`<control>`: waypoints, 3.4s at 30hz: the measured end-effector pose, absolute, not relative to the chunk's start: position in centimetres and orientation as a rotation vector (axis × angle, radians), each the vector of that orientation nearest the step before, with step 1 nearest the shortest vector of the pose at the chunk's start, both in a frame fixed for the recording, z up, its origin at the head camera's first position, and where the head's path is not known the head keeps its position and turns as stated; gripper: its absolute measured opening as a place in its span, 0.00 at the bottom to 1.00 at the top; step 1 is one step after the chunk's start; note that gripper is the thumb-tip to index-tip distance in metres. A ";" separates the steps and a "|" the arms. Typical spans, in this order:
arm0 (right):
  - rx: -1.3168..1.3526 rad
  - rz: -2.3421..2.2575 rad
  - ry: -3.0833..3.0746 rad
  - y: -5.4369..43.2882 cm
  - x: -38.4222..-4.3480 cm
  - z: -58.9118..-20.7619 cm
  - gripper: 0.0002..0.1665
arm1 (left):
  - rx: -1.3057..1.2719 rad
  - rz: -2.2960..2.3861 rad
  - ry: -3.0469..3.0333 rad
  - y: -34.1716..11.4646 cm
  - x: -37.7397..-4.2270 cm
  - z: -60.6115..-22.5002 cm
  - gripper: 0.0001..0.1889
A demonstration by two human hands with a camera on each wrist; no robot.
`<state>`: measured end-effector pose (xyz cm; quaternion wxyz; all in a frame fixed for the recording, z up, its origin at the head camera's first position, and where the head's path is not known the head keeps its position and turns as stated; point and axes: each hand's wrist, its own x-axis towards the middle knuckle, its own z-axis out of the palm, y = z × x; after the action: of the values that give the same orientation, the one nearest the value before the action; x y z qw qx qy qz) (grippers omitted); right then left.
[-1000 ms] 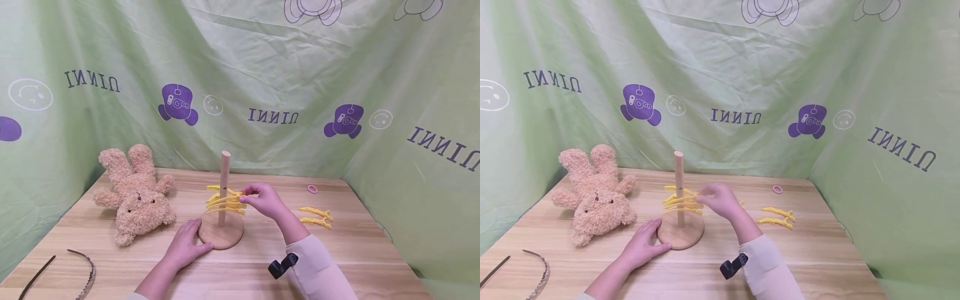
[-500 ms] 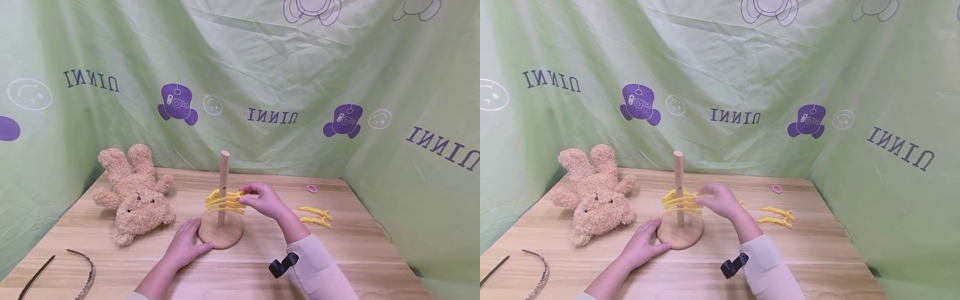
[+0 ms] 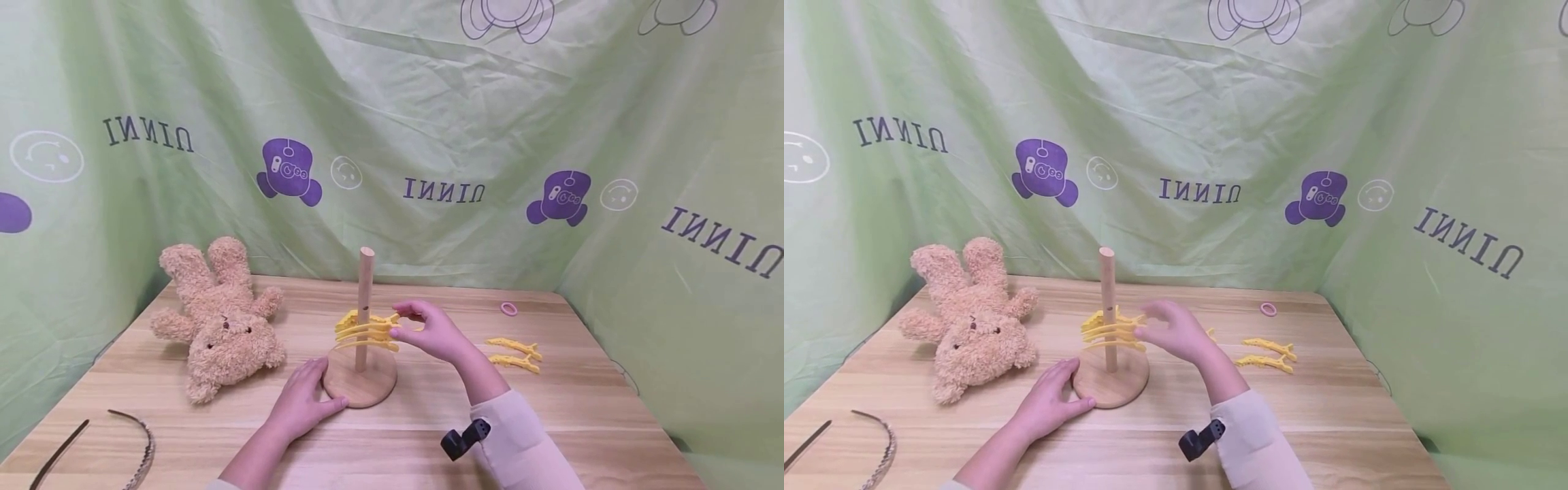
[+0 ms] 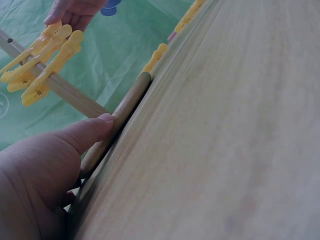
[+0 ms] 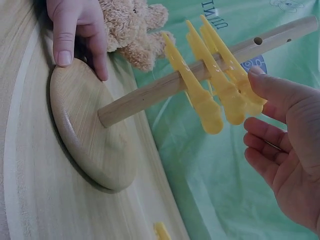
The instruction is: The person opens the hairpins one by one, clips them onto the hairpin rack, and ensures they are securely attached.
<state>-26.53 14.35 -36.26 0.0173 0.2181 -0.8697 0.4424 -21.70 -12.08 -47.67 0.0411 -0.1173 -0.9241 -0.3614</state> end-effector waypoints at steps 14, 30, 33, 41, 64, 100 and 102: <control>0.385 1.358 -2.690 20.6 -25.2 -38.9 0.31 | -0.351 -1.100 -2.827 -12.2 -21.8 -48.0 0.50; 0.048 1.275 -2.675 29.7 -23.6 -42.6 0.33 | -0.347 -1.081 -2.843 -12.2 -21.6 -47.7 0.49; -0.005 1.277 -2.662 31.0 -23.2 -43.2 0.33 | -0.348 -1.076 -2.848 -12.2 -21.5 -47.6 0.49; -0.272 1.403 -2.694 33.7 -22.3 -44.3 0.40 | -0.358 -1.064 -2.841 -12.1 -21.7 -47.7 0.49; -0.214 1.043 -2.843 35.7 -23.9 -45.7 0.36 | -0.341 -1.101 -2.843 -12.0 -21.7 -47.6 0.50; -0.155 1.087 -2.839 34.4 -22.5 -44.8 0.30 | -0.355 -1.098 -2.839 -12.0 -21.5 -47.5 0.49; -0.150 1.121 -2.819 33.7 -22.5 -44.2 0.30 | -0.359 -1.094 -2.842 -12.0 -21.5 -47.4 0.49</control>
<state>-22.46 33.72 -44.19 0.0521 -0.0492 -0.9269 0.3684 -21.50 -12.04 -47.43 0.0378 -0.1170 -0.9262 -0.3565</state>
